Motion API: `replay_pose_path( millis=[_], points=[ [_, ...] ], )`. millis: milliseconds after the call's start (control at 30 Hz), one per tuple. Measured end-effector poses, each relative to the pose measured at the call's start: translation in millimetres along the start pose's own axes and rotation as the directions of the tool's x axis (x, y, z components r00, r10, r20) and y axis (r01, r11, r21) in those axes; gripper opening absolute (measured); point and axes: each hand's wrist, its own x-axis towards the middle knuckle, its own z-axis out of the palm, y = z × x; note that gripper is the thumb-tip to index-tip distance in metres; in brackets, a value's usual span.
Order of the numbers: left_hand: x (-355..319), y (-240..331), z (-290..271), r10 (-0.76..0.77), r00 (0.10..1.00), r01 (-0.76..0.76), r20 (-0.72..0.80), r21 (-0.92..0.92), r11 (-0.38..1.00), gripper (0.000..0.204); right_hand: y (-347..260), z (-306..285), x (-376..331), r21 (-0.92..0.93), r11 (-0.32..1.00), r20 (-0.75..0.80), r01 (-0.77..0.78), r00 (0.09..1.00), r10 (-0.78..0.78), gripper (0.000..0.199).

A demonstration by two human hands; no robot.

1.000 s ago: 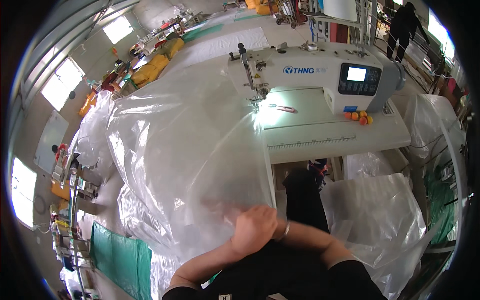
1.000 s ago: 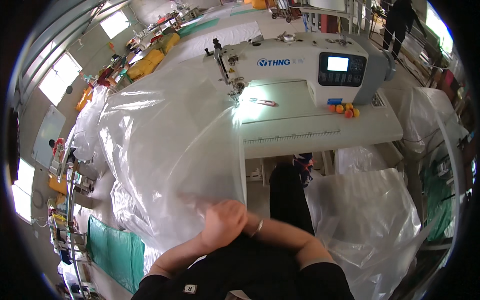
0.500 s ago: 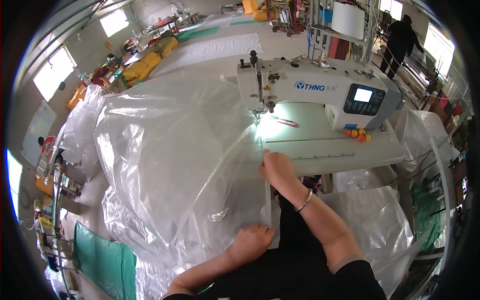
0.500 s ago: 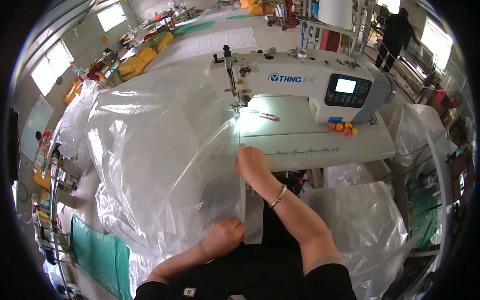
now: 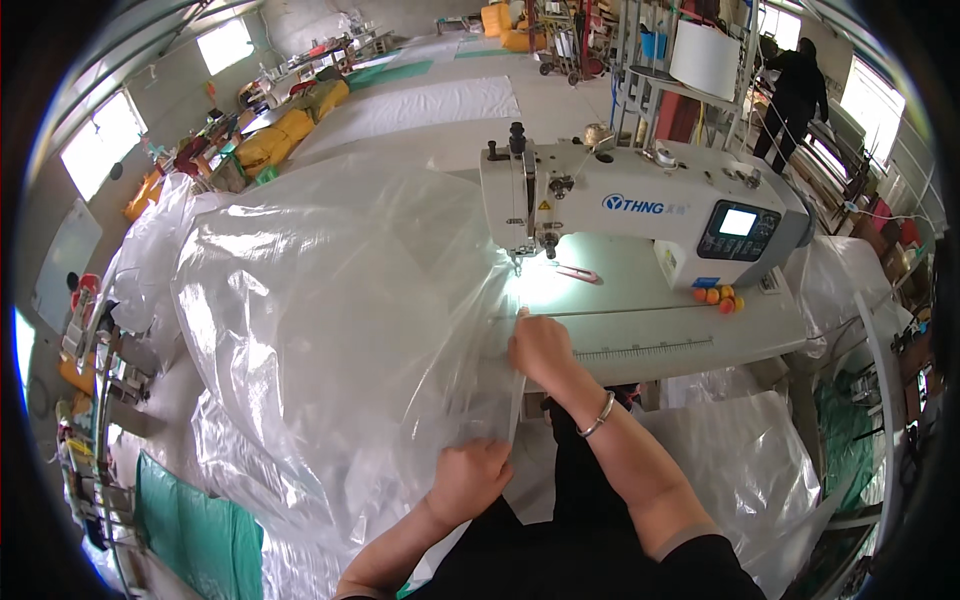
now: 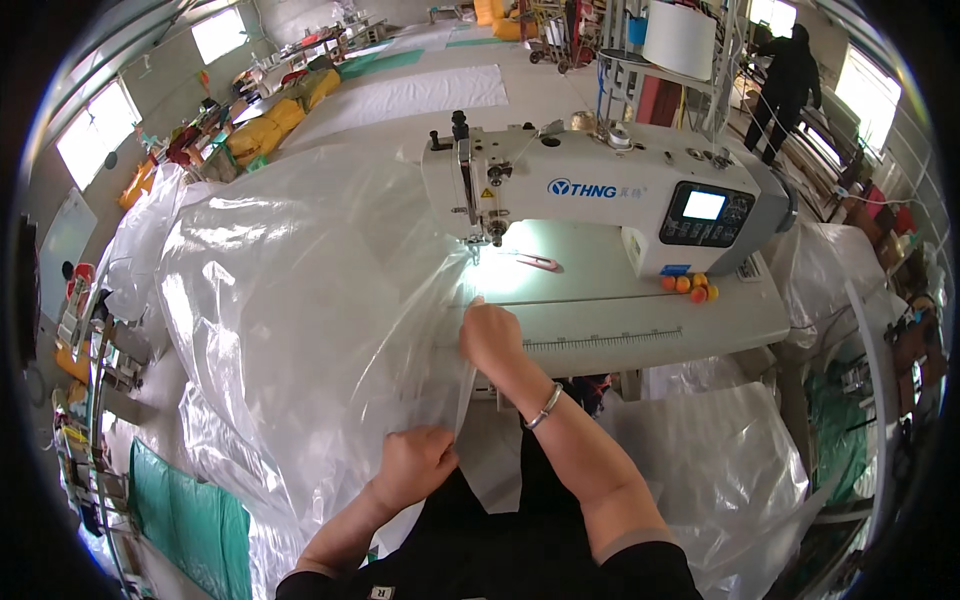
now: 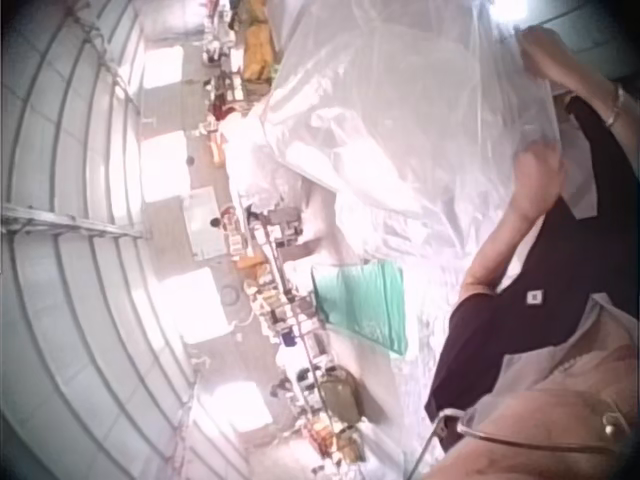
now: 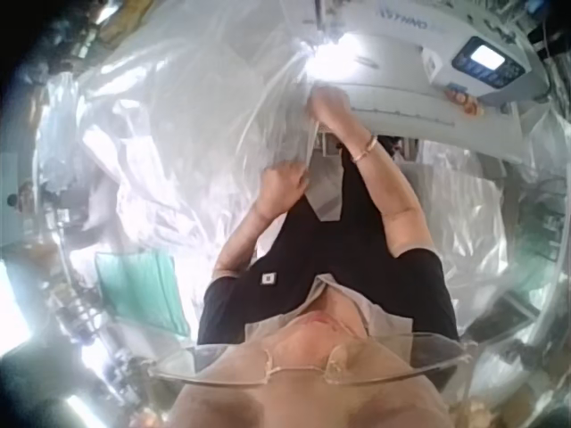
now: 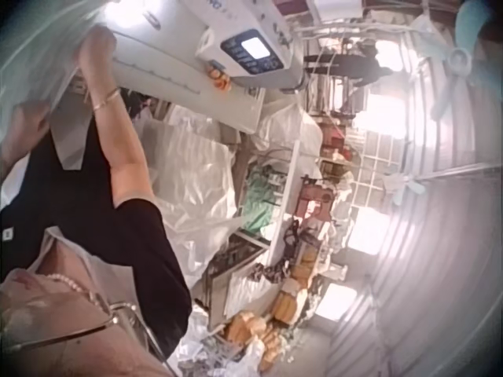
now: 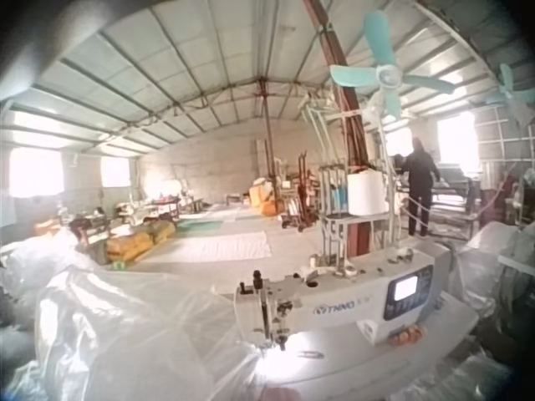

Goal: The person operates an industrial sewing machine to stitch a large sheet of white plastic material. They guide the material under the needle, aligning the edges and feeding it through the machine to create a seam.

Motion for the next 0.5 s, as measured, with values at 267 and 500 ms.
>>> replay_pose_path(
  millis=[267,500],
  points=[
    [51,19,14,-0.132,0.983,0.117,-0.124,-0.126,0.985,0.012,28,12,49,0.081,0.995,-0.037,-0.057,0.998,0.060,0.019],
    [46,37,31,-0.096,0.995,0.100,0.028,-0.198,0.975,0.012,28,-1,-45,0.100,0.994,-0.077,0.037,0.997,-0.029,0.022]
  ],
)
